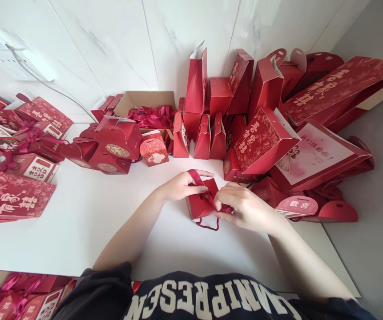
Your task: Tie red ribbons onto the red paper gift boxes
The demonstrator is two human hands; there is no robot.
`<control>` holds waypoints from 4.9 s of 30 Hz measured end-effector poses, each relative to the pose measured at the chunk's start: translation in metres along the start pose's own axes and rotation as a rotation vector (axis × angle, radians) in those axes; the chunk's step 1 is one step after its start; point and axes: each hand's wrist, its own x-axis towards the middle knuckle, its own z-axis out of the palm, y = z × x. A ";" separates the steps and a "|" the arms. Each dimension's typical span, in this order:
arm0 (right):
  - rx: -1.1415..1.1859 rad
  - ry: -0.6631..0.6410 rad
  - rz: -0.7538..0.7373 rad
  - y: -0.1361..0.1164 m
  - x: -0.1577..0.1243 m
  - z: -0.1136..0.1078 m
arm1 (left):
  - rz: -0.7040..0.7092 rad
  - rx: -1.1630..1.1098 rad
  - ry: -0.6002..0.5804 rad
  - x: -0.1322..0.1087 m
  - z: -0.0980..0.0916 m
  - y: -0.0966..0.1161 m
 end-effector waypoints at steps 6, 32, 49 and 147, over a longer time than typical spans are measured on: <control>-0.031 0.131 -0.042 -0.005 0.001 0.003 | 0.030 0.077 0.043 -0.003 0.000 0.005; 0.268 0.144 0.187 0.030 0.017 0.000 | 0.009 0.099 -0.126 -0.001 -0.002 0.006; 0.030 0.125 0.022 0.041 0.008 -0.004 | -0.044 0.093 -0.184 0.001 -0.003 0.001; 0.232 0.228 0.149 0.032 0.014 0.027 | 0.173 0.739 0.360 -0.021 0.022 0.021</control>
